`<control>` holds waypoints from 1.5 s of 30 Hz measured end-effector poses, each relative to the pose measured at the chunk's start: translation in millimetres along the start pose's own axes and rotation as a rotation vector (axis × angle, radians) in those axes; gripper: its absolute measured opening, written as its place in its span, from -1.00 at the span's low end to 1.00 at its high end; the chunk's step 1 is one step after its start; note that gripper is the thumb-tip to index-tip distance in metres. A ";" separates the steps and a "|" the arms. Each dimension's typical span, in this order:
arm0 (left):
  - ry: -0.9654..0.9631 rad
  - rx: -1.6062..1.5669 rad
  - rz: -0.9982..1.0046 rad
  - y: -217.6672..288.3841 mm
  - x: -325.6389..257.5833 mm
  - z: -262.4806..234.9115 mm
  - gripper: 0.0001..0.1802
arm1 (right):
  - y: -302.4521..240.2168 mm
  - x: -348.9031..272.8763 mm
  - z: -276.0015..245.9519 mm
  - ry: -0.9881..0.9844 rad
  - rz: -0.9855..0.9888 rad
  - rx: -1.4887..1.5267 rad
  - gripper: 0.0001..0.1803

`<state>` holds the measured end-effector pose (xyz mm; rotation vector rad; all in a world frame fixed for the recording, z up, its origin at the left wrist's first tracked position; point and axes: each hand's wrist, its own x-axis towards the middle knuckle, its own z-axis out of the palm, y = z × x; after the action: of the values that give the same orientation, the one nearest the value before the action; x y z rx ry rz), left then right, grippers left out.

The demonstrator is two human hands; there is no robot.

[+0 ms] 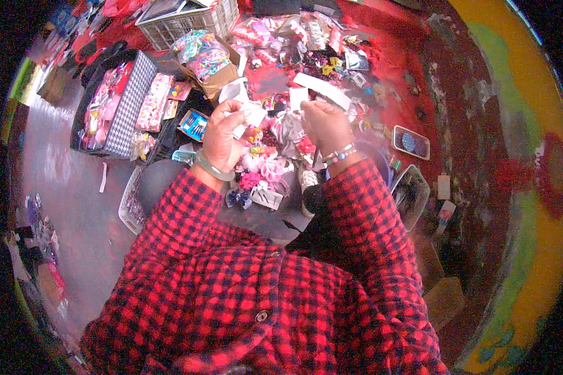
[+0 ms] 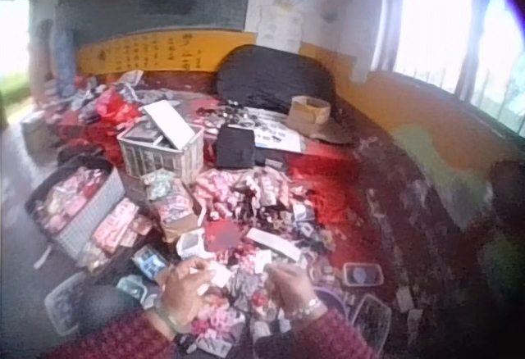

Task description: The person sorts through a pile of hair accessories on the floor, picking up a white cardboard strip with attached clips and placing small decorative items into plastic bags.

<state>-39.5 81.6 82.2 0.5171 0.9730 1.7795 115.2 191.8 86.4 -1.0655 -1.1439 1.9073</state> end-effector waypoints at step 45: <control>0.007 -0.271 -0.252 -18.7 2.5 -0.9 -0.90 | -0.4 -14.6 8.9 -0.317 0.014 -0.291 -0.91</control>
<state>-30.6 86.9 66.4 0.2072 0.7491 1.6511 113.9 176.5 93.8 -0.9390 -1.6358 2.0120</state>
